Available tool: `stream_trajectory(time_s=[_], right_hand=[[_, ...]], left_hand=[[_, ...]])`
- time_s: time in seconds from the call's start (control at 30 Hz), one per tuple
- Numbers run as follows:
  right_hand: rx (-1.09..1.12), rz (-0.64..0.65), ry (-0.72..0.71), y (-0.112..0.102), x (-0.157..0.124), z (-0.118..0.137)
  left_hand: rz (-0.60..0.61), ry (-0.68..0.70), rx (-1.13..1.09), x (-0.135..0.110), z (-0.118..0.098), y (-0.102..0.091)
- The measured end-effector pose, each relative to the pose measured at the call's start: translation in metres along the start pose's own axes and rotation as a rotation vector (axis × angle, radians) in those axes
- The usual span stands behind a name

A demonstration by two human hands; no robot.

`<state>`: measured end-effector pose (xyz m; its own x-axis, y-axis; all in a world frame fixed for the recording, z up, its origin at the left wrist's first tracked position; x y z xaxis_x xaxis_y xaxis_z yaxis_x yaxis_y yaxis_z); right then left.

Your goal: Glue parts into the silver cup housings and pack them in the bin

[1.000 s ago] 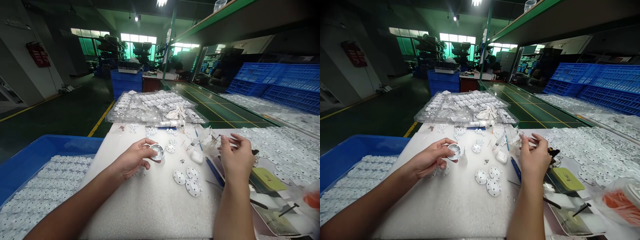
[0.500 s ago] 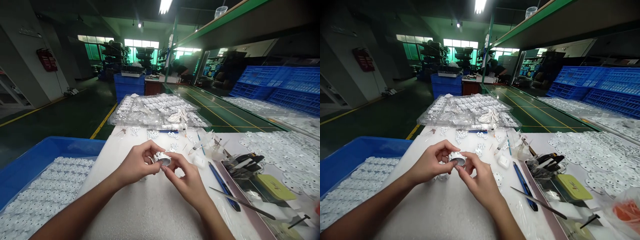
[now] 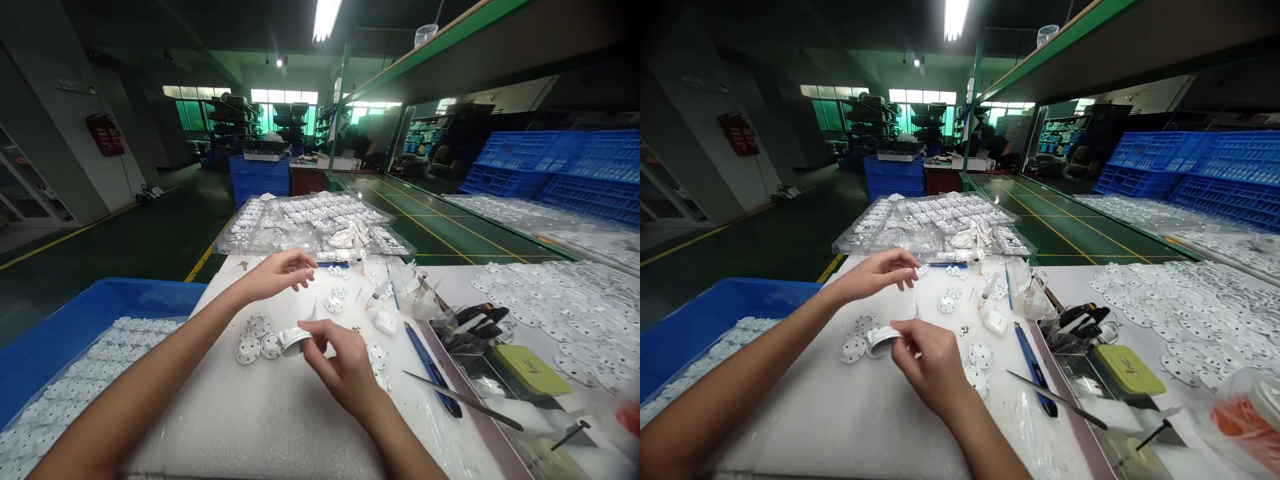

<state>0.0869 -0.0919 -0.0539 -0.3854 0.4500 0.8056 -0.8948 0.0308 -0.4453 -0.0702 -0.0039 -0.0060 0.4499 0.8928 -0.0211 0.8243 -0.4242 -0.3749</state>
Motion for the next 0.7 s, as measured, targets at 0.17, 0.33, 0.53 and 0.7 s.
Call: stream_trajectory(time_s=[0.17, 0.33, 0.53, 0.7], right_hand=[[0.033, 0.063, -0.146, 0.013, -0.007, 0.0], [-0.005, 0.019, -0.135, 0.011, -0.008, -0.003], [-0.01, -0.038, -0.104, 0.005, -0.008, -0.005], [0.002, -0.032, -0.119, 0.006, -0.009, -0.004]], left_hand=[[-0.056, -0.154, 0.332, 0.082, 0.02, 0.017], [-0.106, -0.393, 0.406, 0.138, 0.042, 0.045], [-0.206, -0.556, 0.507, 0.16, 0.053, 0.059], [-0.238, -0.564, 0.508, 0.156, 0.056, 0.063]])
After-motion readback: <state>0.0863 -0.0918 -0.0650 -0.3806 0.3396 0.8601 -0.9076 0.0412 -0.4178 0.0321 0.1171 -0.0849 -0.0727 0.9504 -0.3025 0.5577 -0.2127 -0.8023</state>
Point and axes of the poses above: each hand's wrist, its own x-axis towards the middle knuckle, its own y-axis out of the palm, z = x × y, the point moved 2 cm from there along x, towards the middle knuckle, and after that the axes turned 14 degrees about -y, right-handed, at the moved point
